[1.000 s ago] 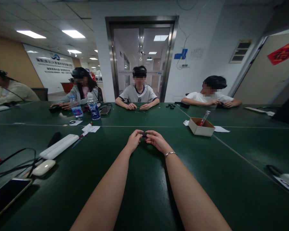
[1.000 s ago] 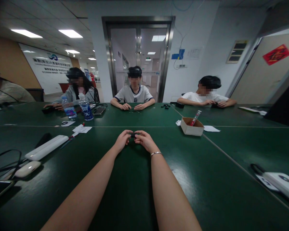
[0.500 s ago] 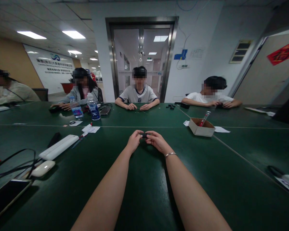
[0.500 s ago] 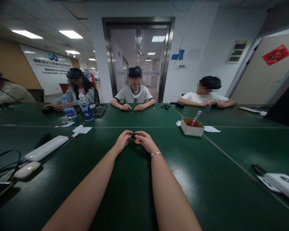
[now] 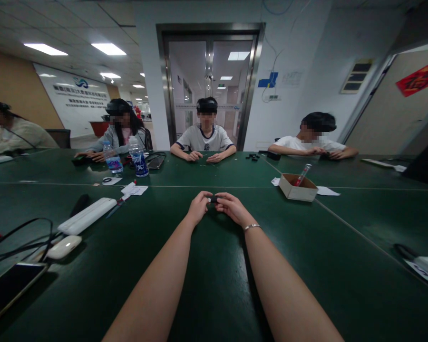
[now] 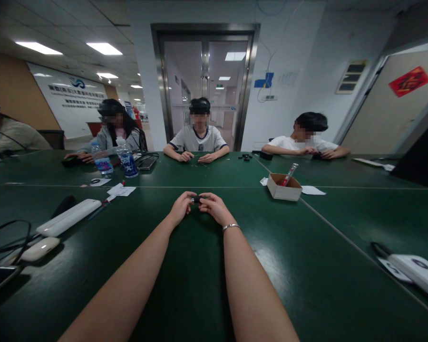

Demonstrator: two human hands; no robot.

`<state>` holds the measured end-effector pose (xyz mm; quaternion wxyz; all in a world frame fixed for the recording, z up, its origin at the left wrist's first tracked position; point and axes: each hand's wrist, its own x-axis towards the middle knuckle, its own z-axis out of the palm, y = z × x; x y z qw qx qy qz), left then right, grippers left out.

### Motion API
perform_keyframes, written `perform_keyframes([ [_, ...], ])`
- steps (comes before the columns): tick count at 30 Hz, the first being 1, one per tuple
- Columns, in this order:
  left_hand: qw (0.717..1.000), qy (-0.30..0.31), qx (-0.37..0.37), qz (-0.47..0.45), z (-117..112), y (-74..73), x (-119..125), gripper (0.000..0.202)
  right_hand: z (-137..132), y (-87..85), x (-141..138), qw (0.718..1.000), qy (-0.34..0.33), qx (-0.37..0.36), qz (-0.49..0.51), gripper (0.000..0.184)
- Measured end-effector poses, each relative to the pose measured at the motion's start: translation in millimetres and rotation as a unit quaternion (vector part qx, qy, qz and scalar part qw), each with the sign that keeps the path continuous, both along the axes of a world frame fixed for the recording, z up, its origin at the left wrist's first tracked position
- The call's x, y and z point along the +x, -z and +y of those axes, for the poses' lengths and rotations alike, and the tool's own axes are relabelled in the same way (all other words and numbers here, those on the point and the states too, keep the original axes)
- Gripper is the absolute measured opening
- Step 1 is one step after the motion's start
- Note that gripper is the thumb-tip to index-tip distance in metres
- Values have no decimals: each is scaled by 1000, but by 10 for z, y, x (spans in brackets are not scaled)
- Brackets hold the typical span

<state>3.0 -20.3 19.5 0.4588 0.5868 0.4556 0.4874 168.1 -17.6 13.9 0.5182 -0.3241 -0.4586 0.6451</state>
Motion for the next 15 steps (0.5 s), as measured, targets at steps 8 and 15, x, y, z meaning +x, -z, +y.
perform_keyframes([
  [8, 1000, -9, 4, 10, -12, -6, 12, 24, 2, -2, -1, 1000, 1, -1, -6, 27],
  [15, 1000, -1, 16, 14, -6, 0, 2, 23, 5, 0, -1, 1000, -2, -3, -1, 28],
])
